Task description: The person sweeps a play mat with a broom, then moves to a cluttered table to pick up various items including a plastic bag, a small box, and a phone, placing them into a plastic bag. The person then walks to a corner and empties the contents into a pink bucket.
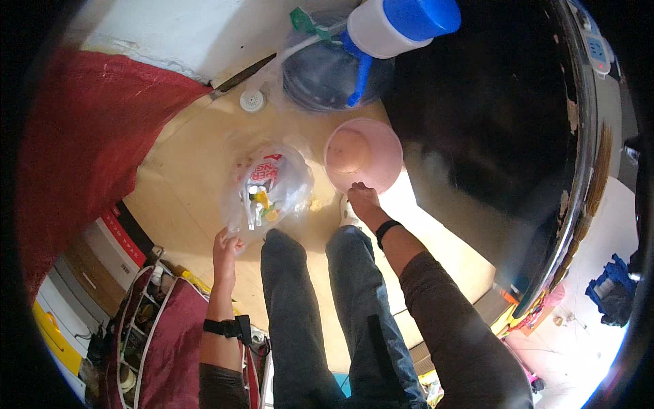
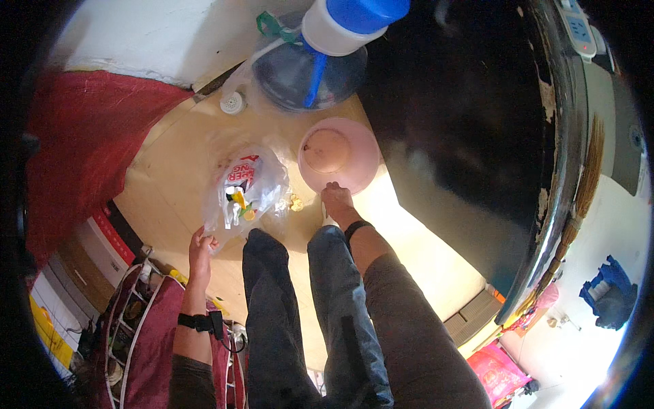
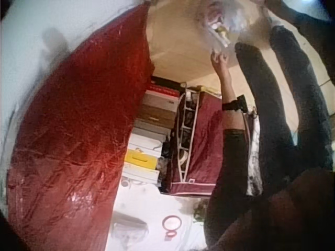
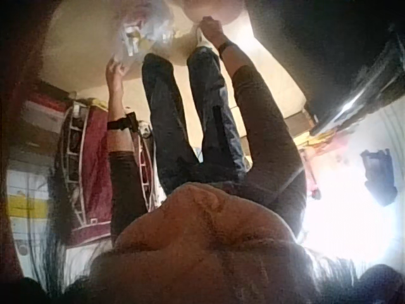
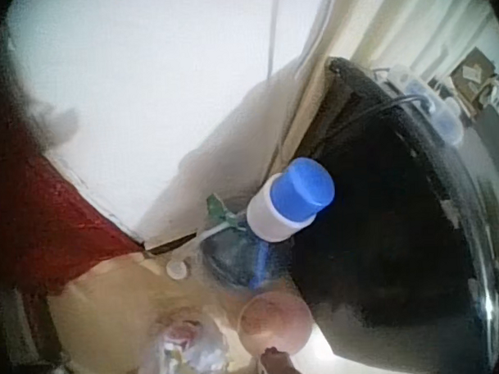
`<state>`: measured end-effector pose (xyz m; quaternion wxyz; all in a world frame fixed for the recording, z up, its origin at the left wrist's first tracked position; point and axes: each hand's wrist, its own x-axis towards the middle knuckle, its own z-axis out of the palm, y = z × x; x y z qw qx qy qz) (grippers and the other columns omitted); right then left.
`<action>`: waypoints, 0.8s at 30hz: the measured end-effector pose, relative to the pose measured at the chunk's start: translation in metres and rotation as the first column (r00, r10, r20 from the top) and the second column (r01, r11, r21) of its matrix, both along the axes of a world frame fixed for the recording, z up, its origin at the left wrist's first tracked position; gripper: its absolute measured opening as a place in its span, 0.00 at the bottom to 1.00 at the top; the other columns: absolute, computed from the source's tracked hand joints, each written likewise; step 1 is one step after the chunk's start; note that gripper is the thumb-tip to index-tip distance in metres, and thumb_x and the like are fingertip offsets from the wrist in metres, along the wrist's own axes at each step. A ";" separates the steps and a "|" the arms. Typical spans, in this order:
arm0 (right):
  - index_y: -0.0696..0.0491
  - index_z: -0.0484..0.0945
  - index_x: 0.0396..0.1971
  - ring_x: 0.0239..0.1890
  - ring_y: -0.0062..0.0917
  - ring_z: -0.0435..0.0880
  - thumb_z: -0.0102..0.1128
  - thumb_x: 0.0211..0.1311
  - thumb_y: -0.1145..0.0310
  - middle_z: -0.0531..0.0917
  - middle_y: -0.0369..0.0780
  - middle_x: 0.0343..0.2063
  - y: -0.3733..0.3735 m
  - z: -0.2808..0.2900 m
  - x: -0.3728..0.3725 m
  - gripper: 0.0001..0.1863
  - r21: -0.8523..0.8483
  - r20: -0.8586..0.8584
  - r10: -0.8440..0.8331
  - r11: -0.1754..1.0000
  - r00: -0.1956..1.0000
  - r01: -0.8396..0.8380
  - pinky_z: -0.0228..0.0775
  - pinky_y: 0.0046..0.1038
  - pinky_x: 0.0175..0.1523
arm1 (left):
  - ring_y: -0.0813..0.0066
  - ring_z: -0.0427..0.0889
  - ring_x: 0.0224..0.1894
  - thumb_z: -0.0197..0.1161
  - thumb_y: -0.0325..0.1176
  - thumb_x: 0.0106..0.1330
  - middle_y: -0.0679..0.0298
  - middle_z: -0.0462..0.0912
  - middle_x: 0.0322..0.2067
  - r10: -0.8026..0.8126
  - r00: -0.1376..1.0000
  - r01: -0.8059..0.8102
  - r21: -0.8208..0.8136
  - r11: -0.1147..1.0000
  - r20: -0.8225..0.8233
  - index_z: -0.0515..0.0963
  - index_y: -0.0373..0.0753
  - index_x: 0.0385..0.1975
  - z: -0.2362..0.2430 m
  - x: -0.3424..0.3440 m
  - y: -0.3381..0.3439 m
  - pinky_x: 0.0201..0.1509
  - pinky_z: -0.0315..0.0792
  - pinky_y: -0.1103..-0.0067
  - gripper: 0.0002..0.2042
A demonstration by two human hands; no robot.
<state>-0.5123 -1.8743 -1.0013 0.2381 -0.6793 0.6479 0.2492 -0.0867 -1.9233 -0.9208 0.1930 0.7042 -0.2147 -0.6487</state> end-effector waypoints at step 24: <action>0.53 0.80 0.49 0.48 0.42 0.85 0.70 0.59 0.60 0.85 0.45 0.41 0.070 -0.109 0.091 0.21 0.216 0.194 -0.831 0.555 0.521 0.804 0.78 0.41 0.53 | 0.71 0.79 0.50 0.66 0.41 0.71 0.62 0.83 0.44 0.048 0.989 -0.011 -0.253 0.967 0.143 0.81 0.34 0.46 -0.007 0.053 -0.017 0.62 0.66 0.74 0.15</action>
